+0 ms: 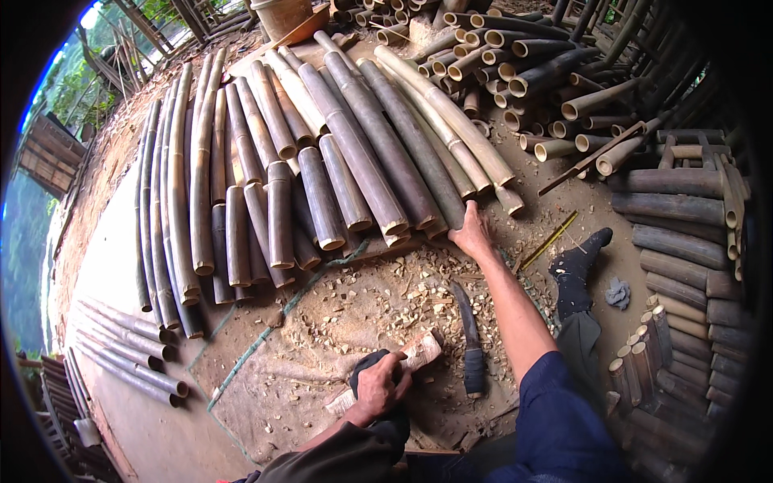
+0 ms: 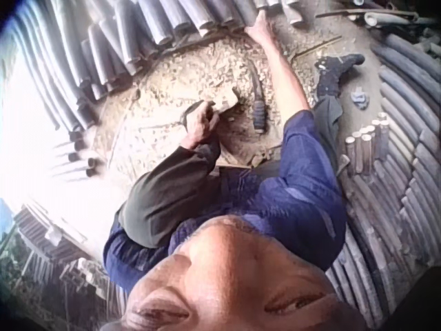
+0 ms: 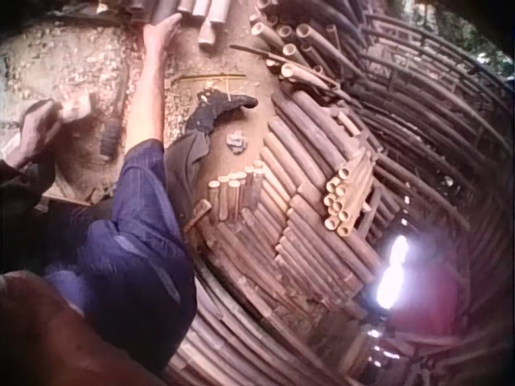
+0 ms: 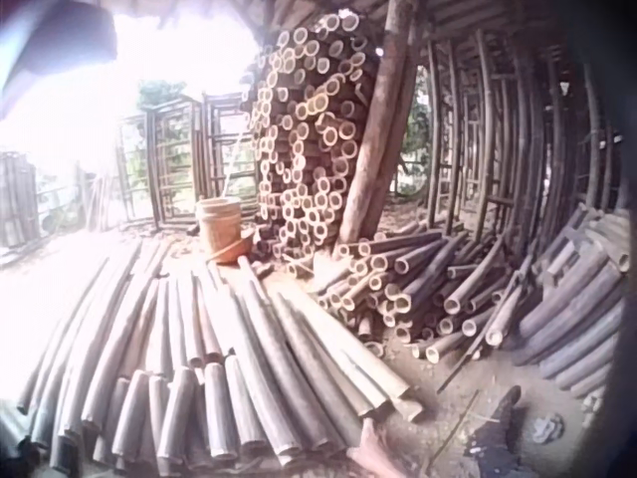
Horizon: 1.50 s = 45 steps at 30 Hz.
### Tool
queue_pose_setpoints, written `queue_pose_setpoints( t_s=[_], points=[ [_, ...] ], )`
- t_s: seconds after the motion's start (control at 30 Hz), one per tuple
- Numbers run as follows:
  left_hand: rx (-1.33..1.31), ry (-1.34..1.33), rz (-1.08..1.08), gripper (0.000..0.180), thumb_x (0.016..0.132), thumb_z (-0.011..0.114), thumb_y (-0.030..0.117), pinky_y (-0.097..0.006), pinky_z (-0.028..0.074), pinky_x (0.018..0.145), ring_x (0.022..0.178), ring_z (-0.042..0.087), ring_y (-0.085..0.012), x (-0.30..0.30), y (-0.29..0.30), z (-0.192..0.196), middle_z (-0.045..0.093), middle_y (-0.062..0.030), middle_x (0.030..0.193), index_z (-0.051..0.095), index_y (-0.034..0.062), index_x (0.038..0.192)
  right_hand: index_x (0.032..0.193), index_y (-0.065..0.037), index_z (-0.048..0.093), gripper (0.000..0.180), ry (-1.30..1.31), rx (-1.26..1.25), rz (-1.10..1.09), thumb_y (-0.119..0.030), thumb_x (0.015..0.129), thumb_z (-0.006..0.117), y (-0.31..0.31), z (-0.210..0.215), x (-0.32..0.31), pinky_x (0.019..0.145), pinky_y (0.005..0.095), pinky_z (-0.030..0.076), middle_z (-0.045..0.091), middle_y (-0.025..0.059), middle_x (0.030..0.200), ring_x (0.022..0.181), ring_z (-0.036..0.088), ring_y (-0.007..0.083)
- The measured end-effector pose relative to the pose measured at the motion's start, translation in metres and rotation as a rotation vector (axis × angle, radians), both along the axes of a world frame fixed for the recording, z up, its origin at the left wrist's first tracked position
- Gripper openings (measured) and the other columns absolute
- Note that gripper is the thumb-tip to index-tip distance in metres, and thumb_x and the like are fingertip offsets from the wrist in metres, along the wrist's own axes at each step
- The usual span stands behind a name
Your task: The person sits on the ground in a workshop and uses a knife to shave the outer layer of bamboo poles. They hold the bamboo with their left hand and scrape the surface with the knife in their right hand, creating wood shavings. The person occasionally pauses to move the finished pieces to a nearby stack.
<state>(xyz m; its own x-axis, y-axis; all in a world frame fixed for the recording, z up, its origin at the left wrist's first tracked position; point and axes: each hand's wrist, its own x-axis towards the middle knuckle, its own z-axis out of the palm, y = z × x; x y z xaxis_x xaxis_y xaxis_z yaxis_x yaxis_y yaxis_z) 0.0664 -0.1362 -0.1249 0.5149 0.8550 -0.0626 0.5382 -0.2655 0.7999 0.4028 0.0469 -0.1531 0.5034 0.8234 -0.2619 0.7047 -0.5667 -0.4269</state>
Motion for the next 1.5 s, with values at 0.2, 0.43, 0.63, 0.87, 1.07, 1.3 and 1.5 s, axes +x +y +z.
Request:
queue_pose_setpoints(
  t_s=[0.2, 0.43, 0.63, 0.87, 1.07, 1.3, 1.5],
  points=[
    [-0.051, -0.054, 0.011, 0.033, 0.088, 0.077, 0.015, -0.040, 0.055, 0.067, 0.074, 0.070, -0.0303, -0.003, 0.002, -0.002, 0.068, -0.0102, 0.083, 0.064, 0.0078, 0.118, 0.112, 0.005, 0.061, 0.057, 0.950, 0.407, 0.018, -0.033, 0.071, 0.074, -0.022, 0.045, 0.013, 0.072, 0.0319, 0.051, 0.064, 0.0079, 0.092, 0.079, 0.060, 0.0165],
    [0.621, -0.174, 0.210, 0.107, 0.063, 0.093, 0.013, -0.049, 0.042, 0.110, 0.135, 0.045, -0.0388, -0.001, 0.111, 0.043, 0.045, -0.0199, 0.145, 0.037, 0.0127, 0.154, 0.129, 0.011, 0.056, 0.090, 1.074, 0.327, 0.144, -0.050, 0.064, 0.073, -0.186, 0.160, -0.033, 0.084, 0.0289, 0.049, 0.063, 0.0105, 0.104, 0.093, 0.061, 0.0198],
    [1.102, 0.155, -0.302, 0.079, 0.061, 0.087, 0.017, -0.052, 0.033, 0.119, 0.135, 0.049, -0.0320, 0.004, 0.178, 0.148, 0.057, -0.0107, 0.137, 0.056, 0.0116, 0.133, 0.125, 0.011, 0.059, 0.082, 1.769, 0.331, -0.055, -0.059, 0.083, 0.059, -0.305, 0.180, -0.051, 0.083, 0.0430, 0.054, 0.069, 0.0195, 0.089, 0.080, 0.067, 0.0306],
    [0.768, -0.147, -0.171, 0.048, 0.074, 0.084, 0.017, -0.045, 0.062, 0.065, 0.077, 0.073, -0.0310, 0.037, 0.174, 0.212, 0.071, -0.0161, 0.087, 0.059, 0.0058, 0.113, 0.097, -0.007, 0.063, 0.027, 0.876, 0.488, -0.634, -0.033, 0.104, 0.059, -0.321, 0.080, -0.020, 0.055, 0.0254, 0.049, 0.058, -0.0014, 0.073, 0.059, 0.054, 0.0083],
    [0.362, -0.516, 0.218, 0.058, 0.072, 0.090, 0.018, -0.037, 0.059, 0.075, 0.079, 0.068, -0.0194, 0.008, 0.197, 0.246, 0.068, -0.0082, 0.095, 0.059, 0.0028, 0.118, 0.115, -0.003, 0.057, 0.048, 0.077, 0.087, -0.367, -0.033, 0.087, 0.080, -0.312, 0.019, -0.103, 0.086, 0.0493, 0.053, 0.064, 0.0157, 0.101, 0.099, 0.065, 0.0336],
    [-0.122, -1.011, 0.587, 0.036, 0.086, 0.077, 0.015, -0.039, 0.061, 0.073, 0.080, 0.070, -0.0254, -0.049, 0.168, 0.191, 0.069, -0.0150, 0.090, 0.063, -0.0047, 0.112, 0.124, -0.003, 0.048, 0.064, 0.029, -0.268, -0.196, -0.037, 0.083, 0.082, -0.311, -0.005, -0.120, 0.090, 0.0570, 0.054, 0.057, 0.0221, 0.127, 0.119, 0.060, 0.0437],
    [-0.117, -1.115, 0.657, 0.044, 0.084, 0.079, 0.014, -0.039, 0.059, 0.083, 0.093, 0.068, -0.0236, -0.069, 0.141, 0.112, 0.067, -0.0130, 0.102, 0.059, -0.0048, 0.118, 0.118, 0.001, 0.051, 0.040, 0.345, 0.131, -0.245, -0.024, 0.092, 0.066, -0.315, 0.006, -0.130, 0.088, 0.0559, 0.052, 0.065, 0.0281, 0.107, 0.099, 0.065, 0.0455]
  ],
)
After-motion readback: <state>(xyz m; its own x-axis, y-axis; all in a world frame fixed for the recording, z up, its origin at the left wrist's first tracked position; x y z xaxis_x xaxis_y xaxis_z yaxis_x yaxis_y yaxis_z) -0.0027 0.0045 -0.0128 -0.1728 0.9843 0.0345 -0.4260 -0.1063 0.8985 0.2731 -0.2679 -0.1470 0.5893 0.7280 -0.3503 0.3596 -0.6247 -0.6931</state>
